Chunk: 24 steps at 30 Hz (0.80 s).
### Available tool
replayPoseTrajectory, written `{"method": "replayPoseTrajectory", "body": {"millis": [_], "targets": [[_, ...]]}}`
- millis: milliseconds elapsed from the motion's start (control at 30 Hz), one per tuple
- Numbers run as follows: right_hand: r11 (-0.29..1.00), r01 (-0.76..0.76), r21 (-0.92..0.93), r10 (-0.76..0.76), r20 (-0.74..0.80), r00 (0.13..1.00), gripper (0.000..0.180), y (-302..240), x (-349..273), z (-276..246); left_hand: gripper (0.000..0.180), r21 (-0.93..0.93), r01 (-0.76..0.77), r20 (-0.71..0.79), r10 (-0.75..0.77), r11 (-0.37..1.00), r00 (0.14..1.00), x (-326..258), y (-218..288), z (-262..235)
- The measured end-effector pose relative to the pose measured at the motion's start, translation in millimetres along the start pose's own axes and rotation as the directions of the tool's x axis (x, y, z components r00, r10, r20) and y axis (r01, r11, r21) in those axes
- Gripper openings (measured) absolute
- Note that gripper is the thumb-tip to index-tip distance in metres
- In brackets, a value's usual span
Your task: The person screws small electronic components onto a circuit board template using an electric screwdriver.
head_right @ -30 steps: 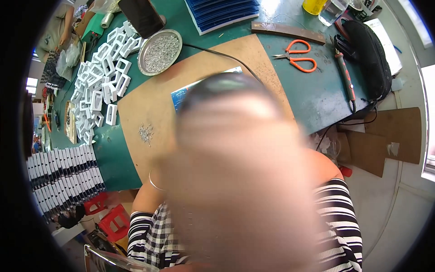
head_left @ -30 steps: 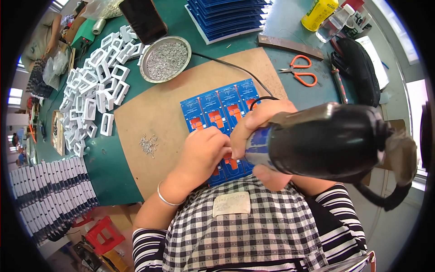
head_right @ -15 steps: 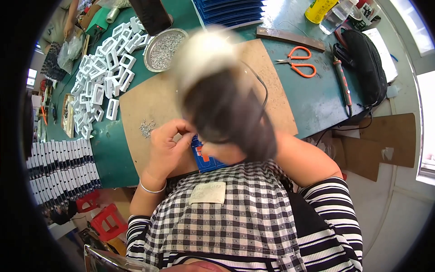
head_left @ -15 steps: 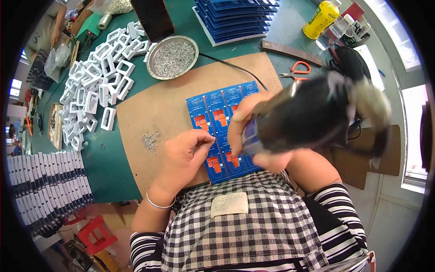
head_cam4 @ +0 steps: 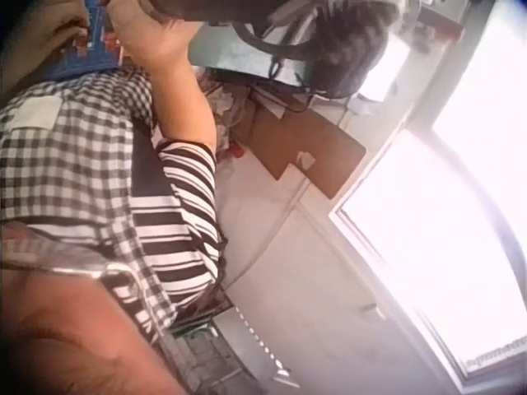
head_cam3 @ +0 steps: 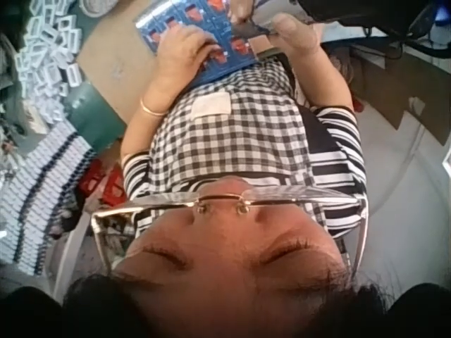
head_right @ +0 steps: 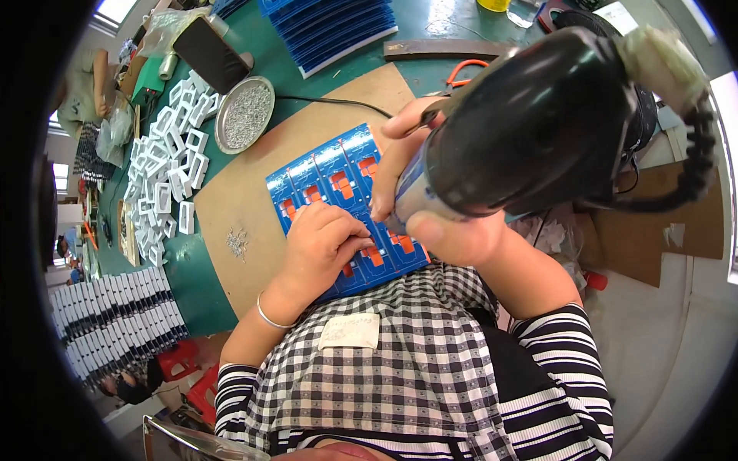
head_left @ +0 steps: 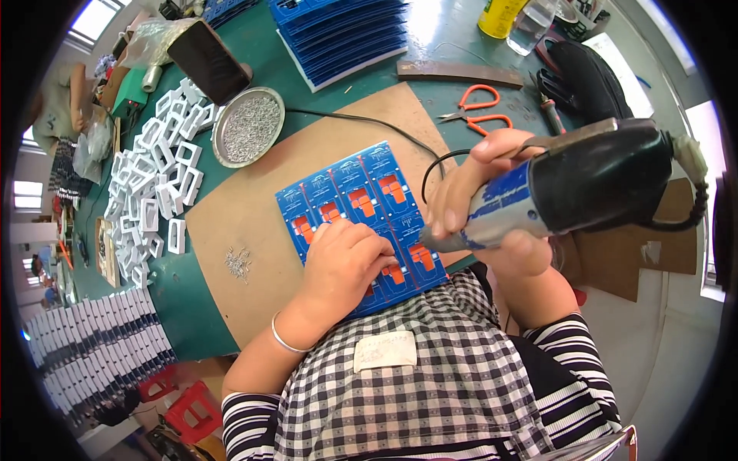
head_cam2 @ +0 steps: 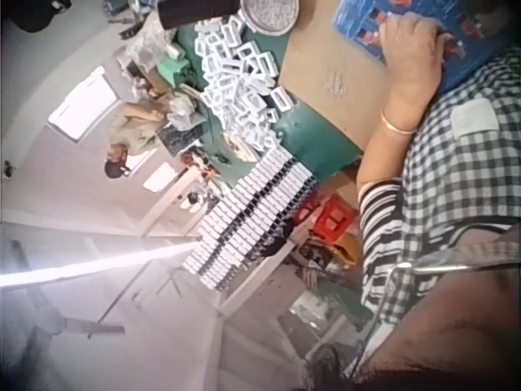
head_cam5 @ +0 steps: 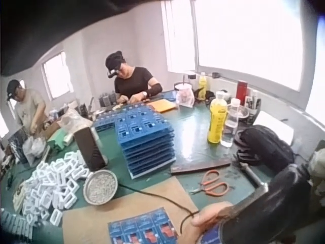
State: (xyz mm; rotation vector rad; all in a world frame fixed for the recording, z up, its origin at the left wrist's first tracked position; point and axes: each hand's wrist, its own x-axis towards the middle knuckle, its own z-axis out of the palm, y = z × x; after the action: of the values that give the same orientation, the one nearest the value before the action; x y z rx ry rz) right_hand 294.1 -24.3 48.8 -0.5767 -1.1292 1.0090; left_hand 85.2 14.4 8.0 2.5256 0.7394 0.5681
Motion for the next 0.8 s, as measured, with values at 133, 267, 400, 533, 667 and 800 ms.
{"method": "replayPoseTrajectory", "body": {"millis": [133,267,400,533,667,800], "targets": [[0.999,-0.021,0.025,0.022,-0.021,1.000,0.066,1.9,-4.6,0.1,0.017,0.016,0.002,0.006,-0.002,1.000,1.000,5.3,1.7,4.6],[0.985,0.017,0.173,-0.009,-0.051,0.999,0.068,8.5,-6.7,3.1,0.020,0.025,0.005,0.030,-0.006,1.000,1.000,7.1,2.0,5.2],[0.994,-0.005,0.108,0.007,-0.012,1.000,0.067,3.1,-8.5,3.9,0.014,0.039,-0.026,0.064,0.024,0.999,0.998,9.7,4.1,1.8],[0.997,0.007,0.072,-0.013,0.090,0.996,0.065,4.6,-4.8,5.0,0.014,0.077,-0.015,0.074,0.009,0.997,0.997,10.1,5.4,1.7],[0.999,-0.037,0.037,0.034,0.079,0.996,0.066,0.1,-4.5,9.5,0.016,0.022,-0.024,0.049,0.023,0.999,0.999,10.6,3.2,5.6],[0.993,-0.042,-0.107,0.060,0.169,0.984,0.066,5.0,0.7,5.0,0.018,0.047,-0.032,0.024,0.031,0.998,0.999,9.0,0.3,7.3]]}}
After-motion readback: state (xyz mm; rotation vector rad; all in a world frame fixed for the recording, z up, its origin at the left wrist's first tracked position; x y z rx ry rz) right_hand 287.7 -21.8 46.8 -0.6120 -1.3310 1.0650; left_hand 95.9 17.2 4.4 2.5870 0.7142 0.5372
